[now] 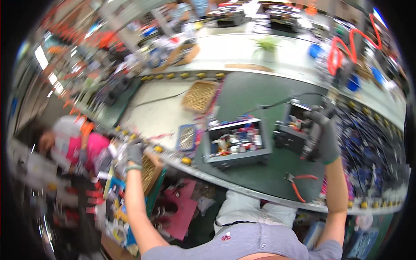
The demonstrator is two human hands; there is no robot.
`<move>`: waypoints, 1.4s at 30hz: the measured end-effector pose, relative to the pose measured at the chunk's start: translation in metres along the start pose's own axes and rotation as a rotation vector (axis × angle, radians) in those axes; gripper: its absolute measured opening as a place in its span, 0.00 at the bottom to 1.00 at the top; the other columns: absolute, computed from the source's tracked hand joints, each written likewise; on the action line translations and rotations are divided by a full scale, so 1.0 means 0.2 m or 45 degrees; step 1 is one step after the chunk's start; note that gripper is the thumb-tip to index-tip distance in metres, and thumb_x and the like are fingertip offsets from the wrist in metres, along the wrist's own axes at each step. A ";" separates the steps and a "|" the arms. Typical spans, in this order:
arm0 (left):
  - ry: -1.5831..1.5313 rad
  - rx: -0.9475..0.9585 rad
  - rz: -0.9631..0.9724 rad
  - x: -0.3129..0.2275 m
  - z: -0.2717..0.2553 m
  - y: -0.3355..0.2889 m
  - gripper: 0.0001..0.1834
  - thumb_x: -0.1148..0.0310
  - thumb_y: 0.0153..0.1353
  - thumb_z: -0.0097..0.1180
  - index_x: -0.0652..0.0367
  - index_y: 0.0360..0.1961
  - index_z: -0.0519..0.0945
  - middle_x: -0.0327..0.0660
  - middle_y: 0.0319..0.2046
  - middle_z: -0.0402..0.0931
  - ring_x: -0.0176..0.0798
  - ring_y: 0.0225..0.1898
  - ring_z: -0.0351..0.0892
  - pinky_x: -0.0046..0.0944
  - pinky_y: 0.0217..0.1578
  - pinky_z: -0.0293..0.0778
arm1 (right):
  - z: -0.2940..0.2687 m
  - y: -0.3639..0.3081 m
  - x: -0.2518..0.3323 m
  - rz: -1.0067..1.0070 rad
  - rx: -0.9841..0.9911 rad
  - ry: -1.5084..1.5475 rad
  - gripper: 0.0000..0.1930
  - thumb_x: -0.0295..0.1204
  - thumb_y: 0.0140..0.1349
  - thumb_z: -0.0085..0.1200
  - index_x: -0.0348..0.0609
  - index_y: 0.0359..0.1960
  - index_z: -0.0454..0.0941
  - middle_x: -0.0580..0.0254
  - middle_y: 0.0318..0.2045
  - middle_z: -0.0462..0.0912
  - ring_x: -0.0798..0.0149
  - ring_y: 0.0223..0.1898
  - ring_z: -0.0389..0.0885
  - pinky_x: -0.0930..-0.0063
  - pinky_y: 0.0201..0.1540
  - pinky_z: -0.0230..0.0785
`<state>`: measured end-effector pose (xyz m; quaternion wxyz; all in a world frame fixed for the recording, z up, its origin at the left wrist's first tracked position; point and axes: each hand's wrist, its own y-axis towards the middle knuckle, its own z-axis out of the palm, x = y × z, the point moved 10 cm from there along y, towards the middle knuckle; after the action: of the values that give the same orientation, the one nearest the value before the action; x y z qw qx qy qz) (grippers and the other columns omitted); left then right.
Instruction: The person assembles electronic devices on a factory workbench, using a pneumatic screwdriver to secure screws into the metal casing of the units. They handle the devices with gloved hands, adjusting internal components and wires before fastening the casing.
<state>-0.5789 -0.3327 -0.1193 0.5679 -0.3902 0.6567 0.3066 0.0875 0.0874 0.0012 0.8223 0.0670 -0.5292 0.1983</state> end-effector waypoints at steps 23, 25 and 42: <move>0.415 0.318 0.287 -0.30 1.76 -0.46 0.23 0.80 0.48 0.50 0.64 0.49 0.80 0.42 0.38 0.83 0.34 0.37 0.79 0.33 0.41 0.74 | 0.05 0.35 -0.41 0.252 -0.048 0.559 0.11 0.30 0.58 0.57 0.43 0.39 0.71 0.61 0.29 0.77 0.63 0.27 0.80 0.69 0.32 0.80; 0.448 0.429 0.279 -0.37 1.83 -0.43 0.23 0.81 0.49 0.48 0.64 0.49 0.80 0.41 0.37 0.82 0.32 0.37 0.79 0.32 0.41 0.73 | -0.01 0.40 -0.44 0.208 -0.037 0.549 0.11 0.30 0.58 0.58 0.43 0.40 0.71 0.60 0.30 0.78 0.62 0.27 0.80 0.68 0.32 0.81; 0.354 -0.703 0.089 -0.37 1.04 -0.10 0.14 0.75 0.55 0.52 0.64 0.43 0.80 0.54 0.40 0.81 0.57 0.43 0.81 0.48 0.46 0.76 | 0.33 0.30 -0.29 -0.208 0.179 -0.007 0.11 0.26 0.52 0.58 0.43 0.38 0.76 0.66 0.29 0.77 0.69 0.28 0.76 0.73 0.31 0.72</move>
<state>-0.4521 -0.1556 -0.0801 0.3342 -0.5450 0.6331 0.4364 -0.0124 0.1058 -0.0293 0.8276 0.1679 -0.5090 0.1670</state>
